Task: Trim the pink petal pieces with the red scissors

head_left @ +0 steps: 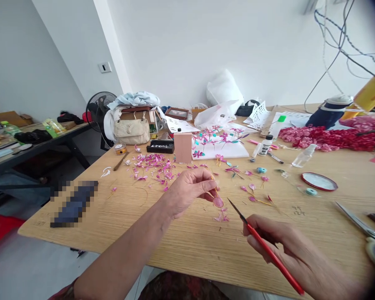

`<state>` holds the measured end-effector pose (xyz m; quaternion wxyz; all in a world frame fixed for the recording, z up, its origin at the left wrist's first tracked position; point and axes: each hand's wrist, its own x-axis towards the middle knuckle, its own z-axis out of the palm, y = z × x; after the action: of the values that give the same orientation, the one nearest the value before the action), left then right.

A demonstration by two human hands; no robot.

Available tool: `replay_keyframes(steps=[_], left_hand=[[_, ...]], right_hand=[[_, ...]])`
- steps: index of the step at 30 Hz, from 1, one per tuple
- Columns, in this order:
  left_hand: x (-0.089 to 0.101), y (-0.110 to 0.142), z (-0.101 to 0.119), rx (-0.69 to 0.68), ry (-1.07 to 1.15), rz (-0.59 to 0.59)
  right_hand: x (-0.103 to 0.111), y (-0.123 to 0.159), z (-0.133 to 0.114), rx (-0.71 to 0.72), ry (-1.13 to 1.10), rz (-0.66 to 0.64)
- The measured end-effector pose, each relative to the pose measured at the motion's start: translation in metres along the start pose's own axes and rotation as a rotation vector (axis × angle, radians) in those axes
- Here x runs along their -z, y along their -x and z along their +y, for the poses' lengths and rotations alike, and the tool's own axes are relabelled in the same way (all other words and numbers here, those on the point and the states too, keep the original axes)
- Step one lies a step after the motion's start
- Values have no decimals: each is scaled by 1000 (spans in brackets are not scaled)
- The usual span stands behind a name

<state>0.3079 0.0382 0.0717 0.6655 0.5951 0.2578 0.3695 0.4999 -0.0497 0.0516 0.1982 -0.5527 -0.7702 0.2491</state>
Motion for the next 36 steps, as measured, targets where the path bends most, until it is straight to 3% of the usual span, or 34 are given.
replay_keyframes(steps=[4,13,29,36], left_hand=[[-1,0,1,-13,28,-40],[-13,6,7,-21,-70,42],[-10,7,5,-1,-112,9],[-8,5,4,13,-113,-13]], right_hand=[[-2,1,2,58,152,46],[-9,3,10,198,338,218],[-3,4,3,112,260,120],[-1,4,0,137,234,110]])
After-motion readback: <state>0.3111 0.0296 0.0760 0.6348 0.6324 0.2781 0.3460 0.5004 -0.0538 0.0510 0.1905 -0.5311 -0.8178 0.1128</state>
